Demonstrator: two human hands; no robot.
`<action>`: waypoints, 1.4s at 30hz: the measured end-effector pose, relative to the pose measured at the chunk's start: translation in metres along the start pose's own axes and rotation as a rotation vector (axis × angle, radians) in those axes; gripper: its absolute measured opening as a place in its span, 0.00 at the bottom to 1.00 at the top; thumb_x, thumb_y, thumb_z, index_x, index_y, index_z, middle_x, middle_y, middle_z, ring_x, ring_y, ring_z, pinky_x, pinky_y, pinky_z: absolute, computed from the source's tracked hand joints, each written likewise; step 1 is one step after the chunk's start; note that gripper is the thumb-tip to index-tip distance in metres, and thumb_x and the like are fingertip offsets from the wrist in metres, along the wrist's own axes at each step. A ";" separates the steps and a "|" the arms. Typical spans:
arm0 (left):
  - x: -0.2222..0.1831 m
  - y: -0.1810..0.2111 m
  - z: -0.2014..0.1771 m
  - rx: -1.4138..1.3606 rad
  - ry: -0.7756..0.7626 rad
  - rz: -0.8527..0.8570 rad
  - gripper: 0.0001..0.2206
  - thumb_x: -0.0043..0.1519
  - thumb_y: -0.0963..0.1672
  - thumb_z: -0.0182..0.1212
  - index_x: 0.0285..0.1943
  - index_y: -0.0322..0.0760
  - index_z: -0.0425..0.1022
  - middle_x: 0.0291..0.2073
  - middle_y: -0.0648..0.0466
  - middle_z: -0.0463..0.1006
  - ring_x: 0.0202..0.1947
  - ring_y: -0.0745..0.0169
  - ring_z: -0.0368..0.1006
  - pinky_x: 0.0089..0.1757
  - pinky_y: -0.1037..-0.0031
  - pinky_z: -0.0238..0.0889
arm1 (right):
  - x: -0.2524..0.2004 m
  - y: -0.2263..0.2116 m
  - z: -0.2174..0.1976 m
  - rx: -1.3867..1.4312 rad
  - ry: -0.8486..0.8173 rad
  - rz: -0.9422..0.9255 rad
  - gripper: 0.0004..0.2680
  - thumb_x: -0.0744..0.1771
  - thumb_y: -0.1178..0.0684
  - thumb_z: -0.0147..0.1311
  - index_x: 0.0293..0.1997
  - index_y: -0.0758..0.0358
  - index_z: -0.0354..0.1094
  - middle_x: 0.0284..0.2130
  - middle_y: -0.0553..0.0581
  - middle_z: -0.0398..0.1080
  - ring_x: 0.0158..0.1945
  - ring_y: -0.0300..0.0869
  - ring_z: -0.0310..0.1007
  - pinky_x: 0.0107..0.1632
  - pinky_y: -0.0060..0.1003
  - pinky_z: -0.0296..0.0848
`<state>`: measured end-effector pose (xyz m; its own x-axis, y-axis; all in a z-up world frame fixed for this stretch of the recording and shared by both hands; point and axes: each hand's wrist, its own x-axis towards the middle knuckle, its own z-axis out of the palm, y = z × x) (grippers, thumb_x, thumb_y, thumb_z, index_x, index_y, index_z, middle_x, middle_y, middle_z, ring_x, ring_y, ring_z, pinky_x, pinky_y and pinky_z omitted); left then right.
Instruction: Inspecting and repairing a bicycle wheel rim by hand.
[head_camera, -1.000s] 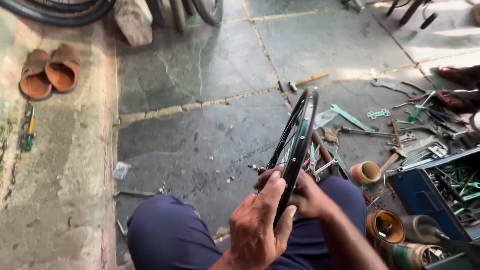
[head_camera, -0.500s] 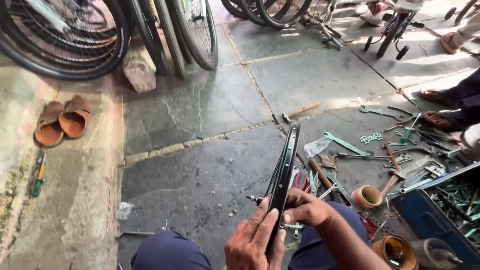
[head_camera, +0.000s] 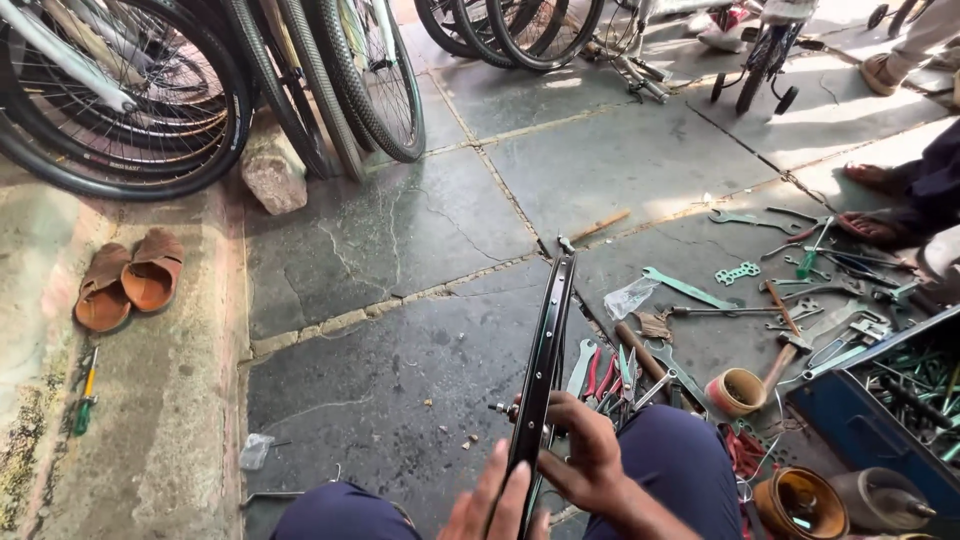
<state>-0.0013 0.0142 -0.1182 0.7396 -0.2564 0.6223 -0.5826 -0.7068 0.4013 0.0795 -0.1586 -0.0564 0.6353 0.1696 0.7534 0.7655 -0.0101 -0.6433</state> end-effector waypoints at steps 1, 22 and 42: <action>-0.006 -0.004 0.008 0.001 0.001 -0.002 0.23 0.58 0.48 0.69 0.57 0.25 0.77 0.57 0.26 0.75 0.41 0.39 0.80 0.37 0.59 0.74 | -0.001 0.002 -0.006 0.001 -0.003 0.000 0.07 0.66 0.60 0.63 0.43 0.69 0.67 0.45 0.63 0.78 0.49 0.47 0.82 0.51 0.37 0.80; 0.092 0.053 -0.052 -0.092 0.090 -0.239 0.20 0.55 0.45 0.67 0.57 0.35 0.78 0.61 0.38 0.75 0.51 0.40 0.79 0.46 0.59 0.75 | -0.025 0.027 0.001 0.921 0.068 0.681 0.09 0.69 0.61 0.56 0.54 0.76 0.70 0.46 0.64 0.75 0.51 0.45 0.75 0.56 0.39 0.73; 0.087 0.042 -0.043 -0.075 0.207 -0.171 0.30 0.55 0.49 0.67 0.64 0.29 0.67 0.60 0.34 0.70 0.63 0.32 0.66 0.61 0.45 0.54 | 0.009 0.006 -0.007 0.919 -0.160 1.068 0.19 0.59 0.63 0.63 0.54 0.57 0.71 0.39 0.49 0.78 0.44 0.34 0.78 0.50 0.31 0.77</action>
<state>0.0241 -0.0090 -0.0183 0.7491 0.0079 0.6624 -0.4846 -0.6752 0.5561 0.0907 -0.1642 -0.0524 0.7920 0.5969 -0.1277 -0.4455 0.4222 -0.7895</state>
